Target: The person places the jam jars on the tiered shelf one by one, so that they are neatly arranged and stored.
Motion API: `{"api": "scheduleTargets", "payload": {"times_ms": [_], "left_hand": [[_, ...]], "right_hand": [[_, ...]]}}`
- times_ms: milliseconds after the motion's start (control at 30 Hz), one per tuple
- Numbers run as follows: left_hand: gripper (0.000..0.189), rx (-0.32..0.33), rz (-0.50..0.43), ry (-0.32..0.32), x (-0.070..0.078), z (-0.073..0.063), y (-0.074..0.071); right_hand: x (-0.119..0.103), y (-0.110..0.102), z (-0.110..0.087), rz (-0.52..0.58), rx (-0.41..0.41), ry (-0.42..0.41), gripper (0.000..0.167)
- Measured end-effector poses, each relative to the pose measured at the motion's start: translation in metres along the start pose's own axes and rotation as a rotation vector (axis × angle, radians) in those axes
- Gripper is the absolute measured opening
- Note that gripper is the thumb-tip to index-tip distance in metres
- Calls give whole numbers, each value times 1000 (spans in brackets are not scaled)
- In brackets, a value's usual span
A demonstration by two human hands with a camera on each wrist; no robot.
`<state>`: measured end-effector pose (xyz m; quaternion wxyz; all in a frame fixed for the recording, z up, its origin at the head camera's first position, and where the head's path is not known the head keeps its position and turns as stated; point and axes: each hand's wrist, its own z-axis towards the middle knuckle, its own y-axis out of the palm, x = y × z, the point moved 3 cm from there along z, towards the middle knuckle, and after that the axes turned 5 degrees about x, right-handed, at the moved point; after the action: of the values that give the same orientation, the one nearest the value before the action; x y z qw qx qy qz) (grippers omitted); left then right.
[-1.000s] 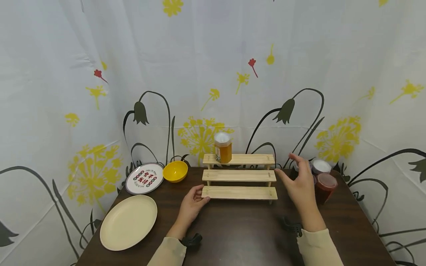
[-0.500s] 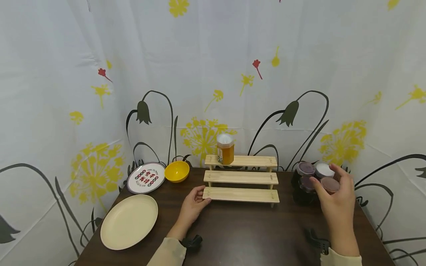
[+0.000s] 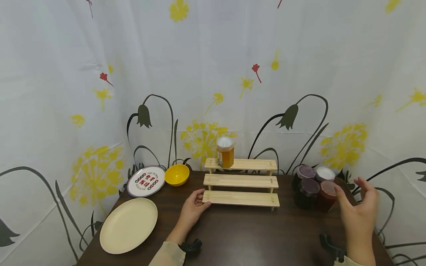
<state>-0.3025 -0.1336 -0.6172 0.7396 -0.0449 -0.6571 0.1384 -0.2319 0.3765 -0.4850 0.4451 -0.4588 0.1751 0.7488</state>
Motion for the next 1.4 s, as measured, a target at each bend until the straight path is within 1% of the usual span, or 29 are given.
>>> {"api": "scheduleTargets", "payload": {"times_ms": [167,367,433,467,567,667,767,833,967,1033,1200,1400], "left_hand": [[69,-7,11,-10,-3,-1,0],[65,-8,5,-7,-3,0,0],[66,-10,9,1,-3,0,0],[66,-10,11,1,-3,0,0],[67,-10,18,5,-2,0,0],[67,-10,10,-6,-2,-1,0],[67,-12,5,-10,-1,0,0],[67,-10,4,-17,-1,0,0],[66,-6,10,-9,-1,0,0],[67,-5,11,-1,-2,0,0],[67,-10,-3,3,-2,0,0],[67,-9,-4,5,-1,1,1]], "right_hand": [[16,0,1,45,-19,38,68],[46,8,0,95,-84,154,70],[56,11,-1,126,-105,189,71],[61,13,-1,160,-113,208,72],[78,18,-5,291,-138,312,75],[95,23,-10,417,-154,447,77],[107,29,-16,474,-169,521,78],[112,32,-19,482,-178,533,78],[117,38,-23,509,-190,519,76],[119,40,-26,497,-210,502,77],[124,42,-30,378,-284,464,85],[121,43,-32,277,-311,449,84]]}}
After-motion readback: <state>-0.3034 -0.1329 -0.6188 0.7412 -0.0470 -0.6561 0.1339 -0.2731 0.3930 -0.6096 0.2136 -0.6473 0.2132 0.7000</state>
